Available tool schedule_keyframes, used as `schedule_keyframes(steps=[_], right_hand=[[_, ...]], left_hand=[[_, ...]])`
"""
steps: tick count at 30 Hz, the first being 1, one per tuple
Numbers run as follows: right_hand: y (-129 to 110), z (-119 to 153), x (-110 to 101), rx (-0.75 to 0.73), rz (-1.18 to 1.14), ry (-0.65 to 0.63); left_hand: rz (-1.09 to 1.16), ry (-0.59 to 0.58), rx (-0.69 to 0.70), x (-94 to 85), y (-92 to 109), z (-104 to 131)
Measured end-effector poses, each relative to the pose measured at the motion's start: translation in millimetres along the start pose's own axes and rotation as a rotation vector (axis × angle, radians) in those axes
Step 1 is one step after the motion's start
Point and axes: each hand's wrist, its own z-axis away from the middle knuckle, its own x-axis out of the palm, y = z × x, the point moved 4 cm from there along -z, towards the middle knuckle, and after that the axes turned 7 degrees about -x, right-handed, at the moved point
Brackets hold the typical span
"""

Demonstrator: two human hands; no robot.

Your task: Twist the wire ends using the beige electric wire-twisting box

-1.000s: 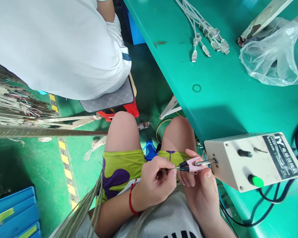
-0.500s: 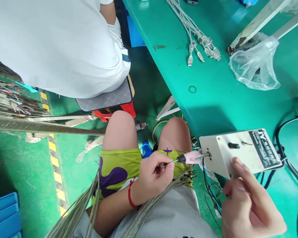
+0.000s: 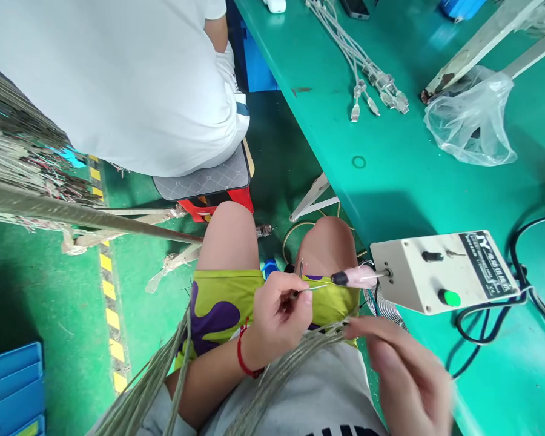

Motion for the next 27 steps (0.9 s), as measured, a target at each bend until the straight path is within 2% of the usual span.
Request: schedule_keyframes(steps=[1, 2, 4, 7, 11, 14, 20, 27], right_hand=[[3, -6, 16, 0.048, -0.044, -0.089], [6, -13, 30, 0.104, -0.128, -0.114], [12, -25, 45, 0.182, -0.317, -0.084], [13, -38, 48, 0.277, -0.543, 0.009], [11, -46, 48, 0.366, -0.701, 0.136], [15, -55, 59, 0.353, -0.786, 0.166], [33, -71, 85, 0.271, -0.954, 0.006], [39, -71, 87, 0.182, -0.93, 0.067]], left_hand=[[-0.012, 0.002, 0.001, -0.4, 1, 0], [-0.022, 0.0, 0.003, -0.7, 3, 0], [-0.027, -0.01, 0.019, -1.3, 6, -1], [-0.028, -0.015, 0.055, -2.2, 9, -2], [-0.031, -0.008, 0.054, -1.7, 8, -3], [-0.026, -0.028, 0.056, -0.6, 7, -5], [-0.022, -0.068, 0.048, 1.0, 3, -8], [-0.067, -0.095, 0.05, 7.6, 4, -15]])
